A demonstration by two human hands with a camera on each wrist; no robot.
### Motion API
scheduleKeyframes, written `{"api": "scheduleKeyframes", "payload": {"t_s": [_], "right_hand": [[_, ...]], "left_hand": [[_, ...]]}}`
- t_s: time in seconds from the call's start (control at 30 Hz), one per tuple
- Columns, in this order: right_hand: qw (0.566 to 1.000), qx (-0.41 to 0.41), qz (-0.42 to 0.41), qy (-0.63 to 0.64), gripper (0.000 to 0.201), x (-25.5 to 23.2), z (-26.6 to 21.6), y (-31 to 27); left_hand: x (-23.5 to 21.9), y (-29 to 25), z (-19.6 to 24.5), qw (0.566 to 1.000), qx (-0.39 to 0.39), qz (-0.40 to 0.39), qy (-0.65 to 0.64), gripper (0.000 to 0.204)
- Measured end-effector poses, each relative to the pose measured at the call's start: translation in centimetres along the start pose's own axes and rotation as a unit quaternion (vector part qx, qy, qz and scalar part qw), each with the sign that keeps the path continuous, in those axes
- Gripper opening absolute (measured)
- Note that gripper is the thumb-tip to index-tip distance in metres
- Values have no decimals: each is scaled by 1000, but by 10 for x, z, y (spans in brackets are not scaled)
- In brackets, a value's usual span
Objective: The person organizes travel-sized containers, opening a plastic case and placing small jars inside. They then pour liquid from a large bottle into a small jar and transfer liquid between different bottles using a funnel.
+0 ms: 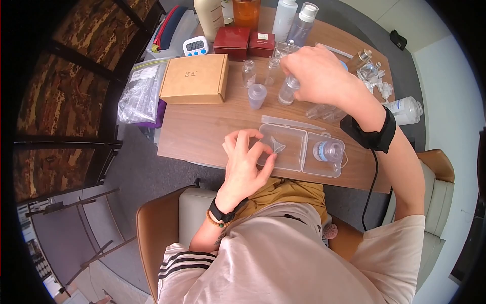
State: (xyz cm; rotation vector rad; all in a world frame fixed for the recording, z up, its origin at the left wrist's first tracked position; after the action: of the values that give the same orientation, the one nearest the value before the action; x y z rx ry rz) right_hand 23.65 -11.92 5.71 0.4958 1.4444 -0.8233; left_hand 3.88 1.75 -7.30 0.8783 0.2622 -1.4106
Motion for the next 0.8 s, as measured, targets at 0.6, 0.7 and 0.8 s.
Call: {"api": "scheduleKeyframes", "payload": {"t_s": [0.6, 0.7, 0.8], "right_hand": [[982, -67, 171, 53, 36, -20, 9, -35], [936, -78, 305, 155, 20, -65, -1, -80], [882, -116, 368, 272, 18, -67, -43, -150]], "left_hand": [[3, -1, -1, 1000, 5, 15, 3, 14], [5, -1, 0, 1000, 1, 31, 1, 14], [2, 0, 3, 999, -4, 33, 15, 13]]}}
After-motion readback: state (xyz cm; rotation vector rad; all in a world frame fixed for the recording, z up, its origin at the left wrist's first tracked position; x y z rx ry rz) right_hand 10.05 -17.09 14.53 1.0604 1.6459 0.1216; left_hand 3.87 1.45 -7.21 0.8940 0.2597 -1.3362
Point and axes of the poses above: each hand's wrist, its own y-axis towards the middle knuckle, its own x-axis out of the palm, z = x × y, the point moved 2 cm from there along y, towards the middle knuckle, and after that the axes turned 4 degrees about x, right-handed, at the moved point
